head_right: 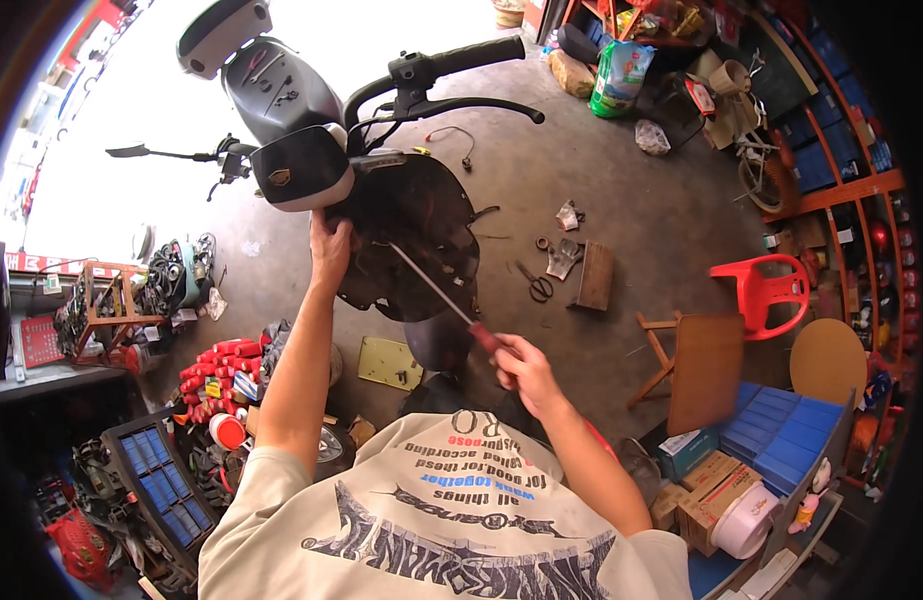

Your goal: Removing, inspecting, and repairing components inside the front panel and headset of a scooter.

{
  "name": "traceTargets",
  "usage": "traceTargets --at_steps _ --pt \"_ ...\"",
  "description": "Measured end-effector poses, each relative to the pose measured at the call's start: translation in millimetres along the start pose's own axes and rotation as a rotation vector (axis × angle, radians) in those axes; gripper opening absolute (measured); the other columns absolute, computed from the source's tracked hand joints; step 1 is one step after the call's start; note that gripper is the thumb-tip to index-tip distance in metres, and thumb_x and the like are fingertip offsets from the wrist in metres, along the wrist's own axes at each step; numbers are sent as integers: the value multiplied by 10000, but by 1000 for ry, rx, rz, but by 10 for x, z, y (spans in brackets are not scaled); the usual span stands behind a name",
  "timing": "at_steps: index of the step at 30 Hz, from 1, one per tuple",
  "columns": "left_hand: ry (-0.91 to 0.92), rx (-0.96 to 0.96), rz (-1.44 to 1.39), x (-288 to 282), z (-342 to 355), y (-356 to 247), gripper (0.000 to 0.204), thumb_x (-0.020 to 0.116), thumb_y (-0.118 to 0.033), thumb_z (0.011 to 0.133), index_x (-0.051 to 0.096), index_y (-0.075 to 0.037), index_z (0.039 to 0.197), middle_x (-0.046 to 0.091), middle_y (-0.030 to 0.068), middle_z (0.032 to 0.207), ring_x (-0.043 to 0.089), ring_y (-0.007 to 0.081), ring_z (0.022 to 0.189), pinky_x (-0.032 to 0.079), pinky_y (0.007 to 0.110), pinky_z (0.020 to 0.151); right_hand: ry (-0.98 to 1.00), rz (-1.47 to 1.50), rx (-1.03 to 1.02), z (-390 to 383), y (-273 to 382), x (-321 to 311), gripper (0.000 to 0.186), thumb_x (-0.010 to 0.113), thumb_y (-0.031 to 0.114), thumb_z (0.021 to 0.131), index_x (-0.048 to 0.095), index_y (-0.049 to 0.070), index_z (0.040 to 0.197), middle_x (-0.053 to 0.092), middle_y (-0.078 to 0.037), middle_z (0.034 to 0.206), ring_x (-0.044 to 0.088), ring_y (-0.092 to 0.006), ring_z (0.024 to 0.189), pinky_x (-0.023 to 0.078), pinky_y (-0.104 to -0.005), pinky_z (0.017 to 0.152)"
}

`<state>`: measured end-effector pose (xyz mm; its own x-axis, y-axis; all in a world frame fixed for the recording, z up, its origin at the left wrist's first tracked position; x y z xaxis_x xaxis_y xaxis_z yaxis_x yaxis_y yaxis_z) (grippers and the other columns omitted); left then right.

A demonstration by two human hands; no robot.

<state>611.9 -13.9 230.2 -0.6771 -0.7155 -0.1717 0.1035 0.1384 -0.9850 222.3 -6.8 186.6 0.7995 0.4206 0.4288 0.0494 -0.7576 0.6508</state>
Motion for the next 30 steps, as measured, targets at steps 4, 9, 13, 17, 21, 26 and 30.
traceTargets --at_steps 4,9,13,17,21,26,30 --pt "-37 44 46 -61 -166 -13 630 506 -42 820 284 -13 1409 625 81 746 582 146 567 496 285 532 -244 114 149 -199 -345 -1107 308 538 242 950 546 74 1208 569 -58 855 478 -120 590 368 -250 521" --pt "-99 112 319 35 -314 -97 752 500 -28 847 128 -59 1499 641 97 851 614 164 670 510 294 603 -536 33 382 134 -932 -2813 253 506 379 950 600 153 1014 574 -52 758 486 -131 543 367 -265 472" --pt "-141 60 545 301 -821 -146 673 492 -3 854 225 -43 1471 645 101 851 623 160 712 505 296 622 -550 -26 476 680 -785 -3493 199 503 342 918 601 169 915 592 -51 720 470 -118 485 370 -270 422" --pt "-69 -313 620 691 -1807 671 485 539 -43 859 438 -30 1333 634 102 816 622 160 657 511 313 602 -550 -331 549 1309 -496 -4134 246 475 295 888 672 212 1010 575 -33 663 443 -115 436 367 -283 399" --pt "153 -621 620 1487 -2769 978 414 557 -81 853 503 -23 1259 670 138 913 659 192 747 533 326 692 -565 -549 582 1788 -269 -4728 311 469 332 906 661 96 973 571 -70 647 491 -164 448 377 -304 393" --pt "239 -811 522 2204 -3001 690 386 561 -85 865 534 -5 1241 679 143 952 670 191 777 532 312 706 -547 -771 623 2129 115 -4992 488 440 407 951 647 -35 978 663 -140 717 640 -235 545 480 -346 440" --pt "144 -908 419 2275 -2923 649 388 577 -108 891 529 18 1254 685 102 944 648 134 744 504 261 622 -332 -730 718 2126 8 -4875 300 484 231 887 594 -36 970 656 -181 840 658 -264 580 488 -370 425"
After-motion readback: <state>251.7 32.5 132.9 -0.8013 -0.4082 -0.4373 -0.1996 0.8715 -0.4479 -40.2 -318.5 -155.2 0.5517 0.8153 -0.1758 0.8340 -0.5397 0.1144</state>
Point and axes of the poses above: each hand's wrist, its own z-axis towards the middle knuckle, its own x-axis out of the palm, y = z × x, the point moved 10 cm from there along z, towards the middle knuckle
